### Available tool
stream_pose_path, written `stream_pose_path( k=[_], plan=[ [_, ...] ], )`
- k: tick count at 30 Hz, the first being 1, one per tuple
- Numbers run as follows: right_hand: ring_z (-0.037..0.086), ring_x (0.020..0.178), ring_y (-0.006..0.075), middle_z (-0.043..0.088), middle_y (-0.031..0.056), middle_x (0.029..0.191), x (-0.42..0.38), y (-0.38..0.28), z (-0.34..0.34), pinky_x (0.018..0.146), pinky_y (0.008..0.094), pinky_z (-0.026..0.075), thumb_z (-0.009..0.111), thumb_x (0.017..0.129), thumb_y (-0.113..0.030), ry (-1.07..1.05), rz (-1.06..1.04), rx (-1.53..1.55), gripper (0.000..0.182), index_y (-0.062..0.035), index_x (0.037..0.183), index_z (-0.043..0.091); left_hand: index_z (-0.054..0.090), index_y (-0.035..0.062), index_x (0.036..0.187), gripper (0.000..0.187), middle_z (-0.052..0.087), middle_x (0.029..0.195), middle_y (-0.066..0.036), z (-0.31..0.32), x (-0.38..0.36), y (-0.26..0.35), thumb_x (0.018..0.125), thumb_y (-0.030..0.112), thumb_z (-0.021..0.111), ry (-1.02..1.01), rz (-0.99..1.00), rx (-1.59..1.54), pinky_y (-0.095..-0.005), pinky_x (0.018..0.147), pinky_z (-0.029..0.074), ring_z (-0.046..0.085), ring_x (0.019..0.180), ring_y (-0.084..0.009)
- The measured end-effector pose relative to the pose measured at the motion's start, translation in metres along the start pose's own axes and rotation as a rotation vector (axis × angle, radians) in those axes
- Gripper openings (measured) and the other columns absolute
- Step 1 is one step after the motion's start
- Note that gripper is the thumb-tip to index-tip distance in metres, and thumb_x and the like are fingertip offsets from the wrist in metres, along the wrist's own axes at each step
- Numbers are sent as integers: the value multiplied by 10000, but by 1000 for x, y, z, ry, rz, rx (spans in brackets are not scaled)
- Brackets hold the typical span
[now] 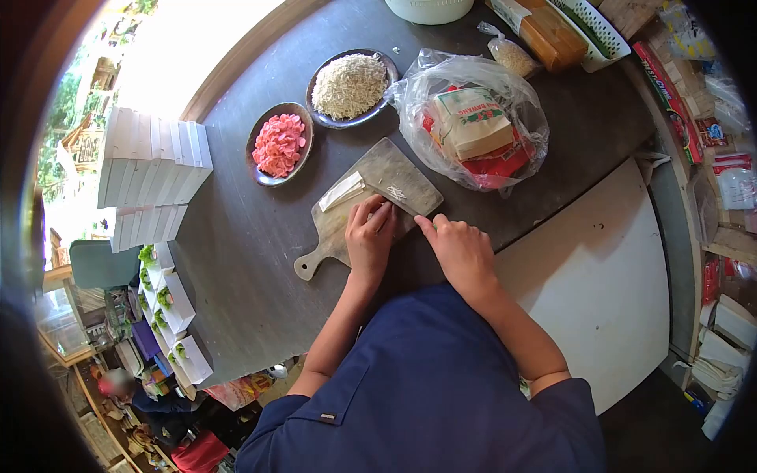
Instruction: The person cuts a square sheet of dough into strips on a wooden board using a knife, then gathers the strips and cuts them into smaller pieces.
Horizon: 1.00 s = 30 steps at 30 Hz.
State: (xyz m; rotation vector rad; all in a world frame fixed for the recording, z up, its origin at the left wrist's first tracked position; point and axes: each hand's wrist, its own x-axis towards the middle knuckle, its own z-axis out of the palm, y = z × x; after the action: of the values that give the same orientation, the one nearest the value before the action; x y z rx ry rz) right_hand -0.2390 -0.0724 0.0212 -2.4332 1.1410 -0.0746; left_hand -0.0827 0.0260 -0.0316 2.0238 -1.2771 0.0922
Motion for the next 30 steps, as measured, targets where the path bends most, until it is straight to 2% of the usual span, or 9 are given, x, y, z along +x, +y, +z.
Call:
stream_pose_path(
  k=[13, 21, 23, 30],
  plan=[
    [743, 712, 461, 727, 230, 722, -11, 17, -11, 600, 556, 594, 544, 1121, -535, -6, 28, 53, 573, -74, 807, 674, 805, 15, 1067, 161, 734, 1145, -75, 0, -1, 0, 908, 42, 811, 15, -1, -24, -400, 870, 599, 711, 994, -273],
    [751, 701, 442, 731, 223, 721, -12, 12, -13, 597, 542, 600, 535, 1128, -527, -17, 7, 2, 573, -71, 813, 681, 800, 17, 1057, 165, 710, 1154, -70, 0, -2, 1, 892, 24, 811, 6, -8, -16, -396, 861, 598, 705, 1000, -267],
    [753, 699, 437, 732, 219, 720, -13, 10, -14, 597, 537, 603, 533, 1129, -524, -15, 5, -11, 574, -71, 810, 681, 818, 26, 1046, 193, 735, 1098, -65, -1, 0, 3, 855, 3, 838, 22, -14, -11, -405, 856, 589, 707, 974, -272],
    [761, 696, 421, 737, 211, 721, -12, 10, -18, 593, 517, 611, 532, 1129, -519, -30, -1, -73, 571, -73, 806, 684, 800, 20, 1056, 192, 720, 1119, -63, 1, -1, 1, 865, 15, 822, 16, 5, -8, -392, 864, 600, 703, 997, -262]
  ],
)
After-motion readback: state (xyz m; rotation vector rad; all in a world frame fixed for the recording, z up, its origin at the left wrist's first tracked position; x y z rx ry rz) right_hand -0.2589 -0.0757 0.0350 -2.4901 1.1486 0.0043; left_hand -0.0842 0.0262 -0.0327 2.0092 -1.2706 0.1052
